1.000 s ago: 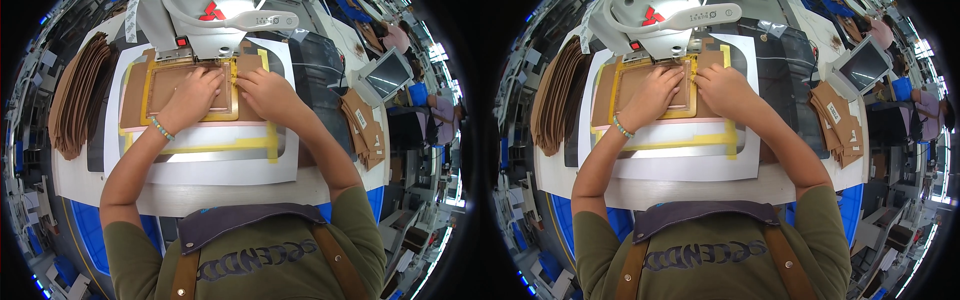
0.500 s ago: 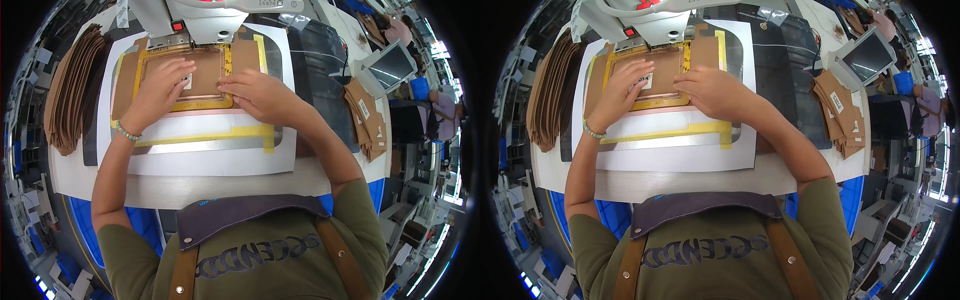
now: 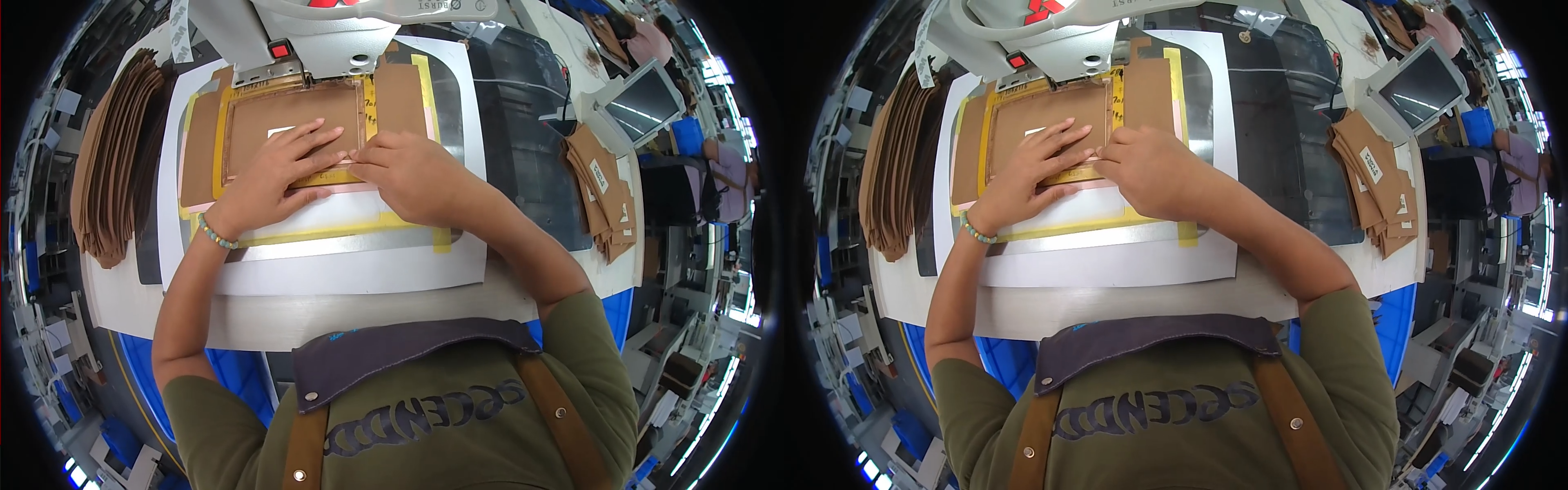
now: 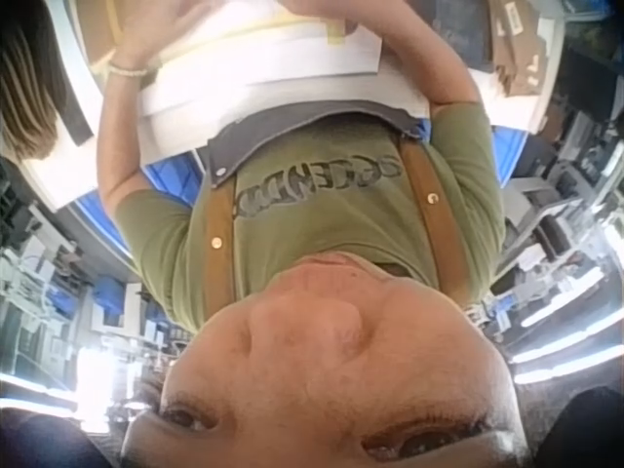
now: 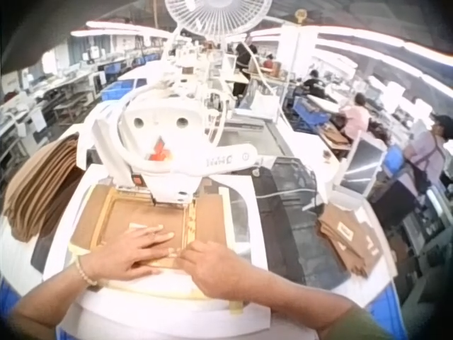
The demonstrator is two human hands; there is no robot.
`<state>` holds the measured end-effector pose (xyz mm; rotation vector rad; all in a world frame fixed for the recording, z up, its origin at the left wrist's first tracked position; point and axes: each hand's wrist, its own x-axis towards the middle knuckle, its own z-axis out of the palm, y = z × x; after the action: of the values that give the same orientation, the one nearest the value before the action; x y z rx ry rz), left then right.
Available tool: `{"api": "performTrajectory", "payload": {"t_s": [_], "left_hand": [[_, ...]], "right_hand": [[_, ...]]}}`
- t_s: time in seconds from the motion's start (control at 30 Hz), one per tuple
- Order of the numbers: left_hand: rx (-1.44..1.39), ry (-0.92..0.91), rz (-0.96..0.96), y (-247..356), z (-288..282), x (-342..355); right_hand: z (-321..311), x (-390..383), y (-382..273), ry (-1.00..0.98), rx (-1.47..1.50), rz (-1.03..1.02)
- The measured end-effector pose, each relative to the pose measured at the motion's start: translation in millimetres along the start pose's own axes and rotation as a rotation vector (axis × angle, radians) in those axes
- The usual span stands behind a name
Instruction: Sewing labels and panels for leather bags at a workshop sewing station.
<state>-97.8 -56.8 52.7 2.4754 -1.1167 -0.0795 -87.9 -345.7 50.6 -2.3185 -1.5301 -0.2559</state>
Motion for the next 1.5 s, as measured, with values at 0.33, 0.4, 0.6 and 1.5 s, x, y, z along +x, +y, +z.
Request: {"api": "performTrajectory", "payload": {"t_s": [0.33,0.4,0.6,1.5], "left_hand": [[-0.007,0.028,0.068,-15.5,-9.8,9.3],[0.049,0.014,0.080,-15.3,-10.0,8.7],[-0.006,0.056,0.066,-5.4,-19.5,15.9],[-0.235,0.126,-0.336,-44.2,-8.9,60.3]], "right_hand": [[-0.8,5.5,-0.3,0.009,0.078,0.045],[3.8,5.1,1.0,0.006,0.069,0.065],[0.6,5.1,1.6,-0.026,-0.017,0.046],[-2.0,-15.6,67.3,0.439,0.147,0.384]]}}
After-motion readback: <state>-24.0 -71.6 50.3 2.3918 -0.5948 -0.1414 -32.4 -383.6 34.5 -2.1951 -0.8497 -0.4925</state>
